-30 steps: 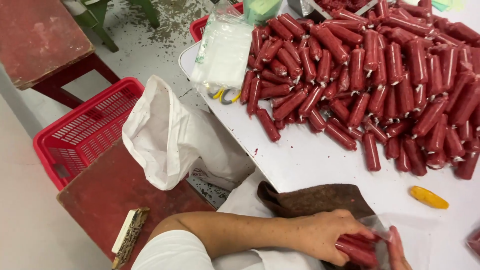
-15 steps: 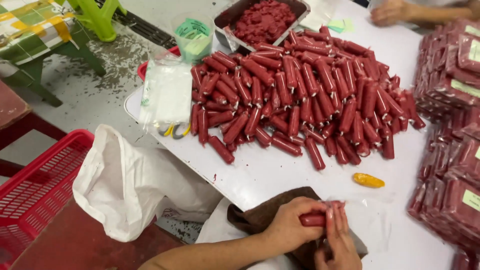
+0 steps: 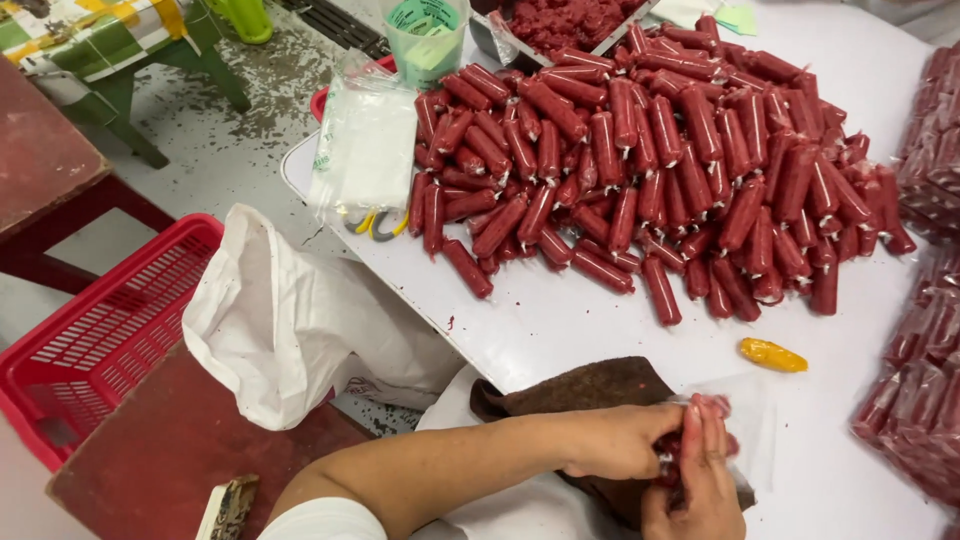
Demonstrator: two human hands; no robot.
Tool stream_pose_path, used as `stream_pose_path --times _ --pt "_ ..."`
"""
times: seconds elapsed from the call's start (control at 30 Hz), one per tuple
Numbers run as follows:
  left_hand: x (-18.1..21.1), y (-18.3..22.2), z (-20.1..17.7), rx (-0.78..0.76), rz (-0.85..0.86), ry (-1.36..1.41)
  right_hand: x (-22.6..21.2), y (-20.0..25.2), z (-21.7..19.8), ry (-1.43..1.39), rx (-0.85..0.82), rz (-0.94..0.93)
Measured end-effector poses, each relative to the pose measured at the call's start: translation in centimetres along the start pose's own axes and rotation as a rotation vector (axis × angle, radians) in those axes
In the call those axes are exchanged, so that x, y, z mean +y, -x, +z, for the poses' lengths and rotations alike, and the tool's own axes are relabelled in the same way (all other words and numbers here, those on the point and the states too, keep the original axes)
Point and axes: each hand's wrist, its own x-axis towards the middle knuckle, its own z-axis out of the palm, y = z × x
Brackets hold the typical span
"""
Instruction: Packing small red sausages into clear plastic bags from a large pile on a production table.
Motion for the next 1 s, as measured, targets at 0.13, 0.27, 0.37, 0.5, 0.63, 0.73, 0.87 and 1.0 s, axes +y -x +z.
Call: stream_pose_path --times 0.13,0.27,0.37,0.5,0.63,0.73,0.87,1.0 --pt "-2.5 -2.2 0.4 0.072 0.157 -0.192 -1.2 0.2 0.2 0.09 -0.092 -0.083" --pt "-4.3 -3.0 -1.4 0.193 0.37 -0.459 -0.6 0.8 1.0 0.231 -0.135 -0.243" --pt "-5.8 -3.3 -2.7 0.263 0.498 -0.638 -1.5 0.6 -0.3 0.021 -0.165 -0.199" --pt "-6.9 -3.3 -2.3 0.196 0.628 -0.778 4.8 2.6 -1.7 0.134 -0.014 -0.217" --pt "-4.7 -1.7 -2.4 0.109 0.391 -0.737 5.6 1.3 -3.4 0.059 0.149 0.35" --pt "-6.4 -2.8 -1.0 0.366 0.466 -0.978 7.2 1.3 -1.8 -0.095 0.188 0.419" --pt "-4.3 -2.2 -0.4 0.427 0.484 -1.107 6.9 1.3 -1.5 -0.062 0.196 0.384" --pt "1.8 -1.0 -1.7 0.031 0.135 -1.083 6.4 0.2 -1.7 0.125 0.153 0.068"
